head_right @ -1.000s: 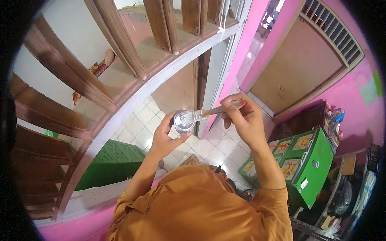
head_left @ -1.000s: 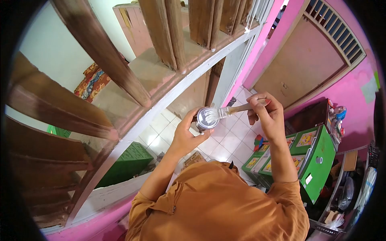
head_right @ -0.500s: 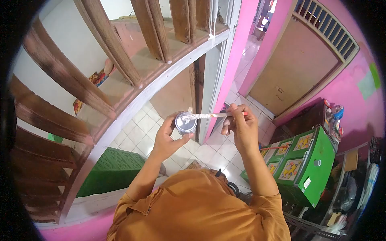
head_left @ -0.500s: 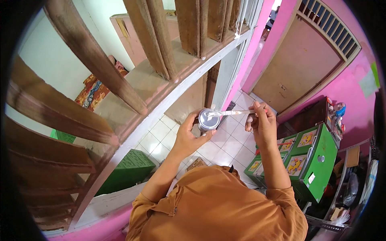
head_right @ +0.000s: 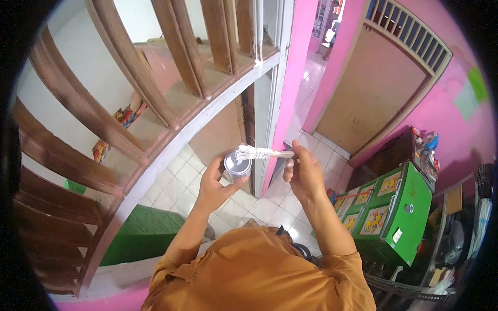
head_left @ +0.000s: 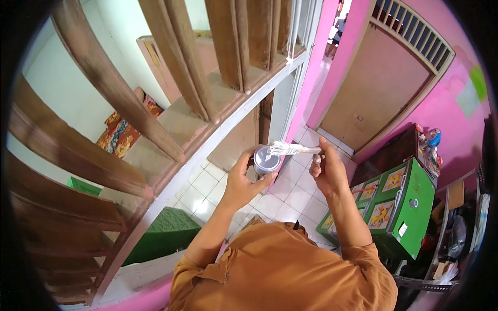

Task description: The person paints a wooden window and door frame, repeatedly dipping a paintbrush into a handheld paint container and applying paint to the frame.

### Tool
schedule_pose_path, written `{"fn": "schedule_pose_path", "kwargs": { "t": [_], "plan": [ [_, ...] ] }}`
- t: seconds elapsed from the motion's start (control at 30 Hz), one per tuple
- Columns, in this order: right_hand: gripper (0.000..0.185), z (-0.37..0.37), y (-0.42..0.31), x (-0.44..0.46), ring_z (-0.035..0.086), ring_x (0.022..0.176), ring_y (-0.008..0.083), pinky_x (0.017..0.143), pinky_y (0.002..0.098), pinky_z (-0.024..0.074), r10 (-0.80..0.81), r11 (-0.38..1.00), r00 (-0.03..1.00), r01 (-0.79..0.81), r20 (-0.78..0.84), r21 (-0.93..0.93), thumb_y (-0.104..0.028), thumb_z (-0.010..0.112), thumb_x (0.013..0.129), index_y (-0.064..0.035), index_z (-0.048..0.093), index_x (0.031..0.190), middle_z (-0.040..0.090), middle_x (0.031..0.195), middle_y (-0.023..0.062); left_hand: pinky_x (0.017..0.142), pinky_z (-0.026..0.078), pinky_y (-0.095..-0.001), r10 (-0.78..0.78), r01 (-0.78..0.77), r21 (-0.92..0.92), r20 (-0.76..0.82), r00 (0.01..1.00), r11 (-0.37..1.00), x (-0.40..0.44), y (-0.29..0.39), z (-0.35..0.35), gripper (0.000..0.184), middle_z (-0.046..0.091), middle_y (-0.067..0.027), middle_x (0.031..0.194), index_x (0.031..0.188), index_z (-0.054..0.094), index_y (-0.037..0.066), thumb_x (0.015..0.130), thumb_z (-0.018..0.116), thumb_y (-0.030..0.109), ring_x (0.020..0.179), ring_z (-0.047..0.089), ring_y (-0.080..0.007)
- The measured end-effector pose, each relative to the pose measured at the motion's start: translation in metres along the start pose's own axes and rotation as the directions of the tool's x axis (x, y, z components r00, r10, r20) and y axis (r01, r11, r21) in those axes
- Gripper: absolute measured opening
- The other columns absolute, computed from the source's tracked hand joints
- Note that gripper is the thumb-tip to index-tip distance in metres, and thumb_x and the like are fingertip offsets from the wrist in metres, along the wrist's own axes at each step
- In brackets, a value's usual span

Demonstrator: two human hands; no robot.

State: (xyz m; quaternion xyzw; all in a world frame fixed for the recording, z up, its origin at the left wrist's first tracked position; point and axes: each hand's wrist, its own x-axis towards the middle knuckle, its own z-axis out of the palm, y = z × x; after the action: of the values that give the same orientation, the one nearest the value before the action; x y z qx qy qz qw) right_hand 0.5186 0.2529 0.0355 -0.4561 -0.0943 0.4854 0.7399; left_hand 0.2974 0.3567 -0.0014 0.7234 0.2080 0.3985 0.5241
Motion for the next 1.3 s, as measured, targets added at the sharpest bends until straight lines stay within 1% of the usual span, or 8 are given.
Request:
{"fn": "schedule_pose_path", "kwargs": {
  "t": [0.17,0.43,0.6,0.83,0.87,1.03,1.17,1.3],
  "plan": [
    [0.027,0.012,-0.019,-0.003,0.051,0.049,0.0126,0.047,0.0265,0.0382,0.008,0.996,0.999,-0.003,-0.052,0.086,-0.033,0.069,0.102,-0.0153,0.056,0.087,0.058,0.064,0.0010,0.108,0.050,-0.0360,-0.007,0.006,-0.046,-0.027,1.000,0.999,0.000,-0.011,0.005,0.071,0.061,-0.0138,0.134,0.144,0.048,-0.005,0.084,0.085,0.003,0.125,0.062,-0.0210],
    [0.023,0.045,-0.122,0.012,0.055,0.055,0.0141,0.050,0.0277,0.0457,-0.465,0.870,0.885,0.452,0.026,0.196,-0.028,0.067,0.104,-0.0106,0.059,0.091,0.060,0.070,0.0038,0.104,0.051,-0.0350,-0.087,0.082,-0.124,-0.034,0.996,0.989,-0.017,-0.003,-0.011,0.065,0.063,-0.0127,0.128,0.140,0.050,-0.005,0.085,0.085,0.004,0.119,0.064,-0.0205],
    [0.025,0.104,-0.195,0.019,0.066,0.067,0.0194,0.060,0.0303,0.0520,-0.742,0.666,0.665,0.718,0.081,0.202,-0.024,0.066,0.104,-0.0002,0.059,0.105,0.066,0.083,0.0104,0.105,0.051,-0.0360,-0.117,0.107,-0.122,-0.079,0.990,0.987,-0.037,-0.009,-0.024,0.067,0.062,-0.0149,0.128,0.140,0.048,-0.006,0.084,0.084,0.001,0.119,0.064,-0.0224],
    [0.021,0.190,-0.241,0.048,0.072,0.078,0.0179,0.074,0.0311,0.0598,-0.981,0.118,0.094,0.983,0.167,0.138,-0.015,0.066,0.104,0.0029,0.057,0.108,0.070,0.091,0.0134,0.098,0.052,-0.0324,-0.114,0.086,-0.170,-0.165,0.980,0.982,-0.065,-0.016,-0.033,0.066,0.063,-0.0121,0.126,0.140,0.049,-0.006,0.084,0.084,0.000,0.115,0.064,-0.0192],
    [0.020,0.197,-0.243,0.057,0.072,0.078,0.0176,0.073,0.0311,0.0597,-0.981,-0.018,-0.043,0.991,0.191,0.132,-0.015,0.066,0.105,0.0029,0.057,0.109,0.070,0.090,0.0129,0.099,0.052,-0.0327,-0.119,0.086,-0.175,-0.190,0.974,0.981,-0.068,-0.016,-0.034,0.066,0.062,-0.0125,0.126,0.140,0.049,-0.007,0.084,0.084,0.000,0.115,0.064,-0.0198],
    [0.016,0.221,-0.252,0.083,0.068,0.074,0.0127,0.061,0.0255,0.0529,-0.945,-0.296,-0.277,0.951,0.173,-0.089,-0.010,0.068,0.103,0.0023,0.058,0.109,0.069,0.086,0.0096,0.101,0.052,-0.0334,-0.156,0.117,-0.173,-0.234,0.960,0.978,-0.080,-0.017,-0.040,0.067,0.062,-0.0135,0.126,0.139,0.048,-0.007,0.083,0.084,-0.002,0.117,0.063,-0.0207],
    [0.014,0.226,-0.255,0.090,0.064,0.071,0.0120,0.058,0.0279,0.0502,-0.931,-0.354,-0.330,0.919,0.154,-0.171,-0.009,0.069,0.101,0.0011,0.060,0.105,0.067,0.081,0.0086,0.100,0.053,-0.0334,-0.165,0.122,-0.169,-0.271,0.948,0.978,-0.085,-0.018,-0.043,0.067,0.062,-0.0139,0.127,0.138,0.048,-0.007,0.083,0.085,-0.001,0.117,0.064,-0.0205],
    [0.012,0.218,-0.251,0.083,0.061,0.067,0.0129,0.058,0.0291,0.0487,-0.817,-0.577,-0.520,0.754,0.252,-0.314,-0.006,0.071,0.099,0.0010,0.061,0.103,0.063,0.076,0.0072,0.100,0.052,-0.0337,-0.200,0.151,-0.184,-0.290,0.936,0.971,-0.089,-0.022,-0.045,0.066,0.063,-0.0138,0.126,0.137,0.049,-0.007,0.082,0.085,-0.002,0.116,0.064,-0.0204]
  ]
}}
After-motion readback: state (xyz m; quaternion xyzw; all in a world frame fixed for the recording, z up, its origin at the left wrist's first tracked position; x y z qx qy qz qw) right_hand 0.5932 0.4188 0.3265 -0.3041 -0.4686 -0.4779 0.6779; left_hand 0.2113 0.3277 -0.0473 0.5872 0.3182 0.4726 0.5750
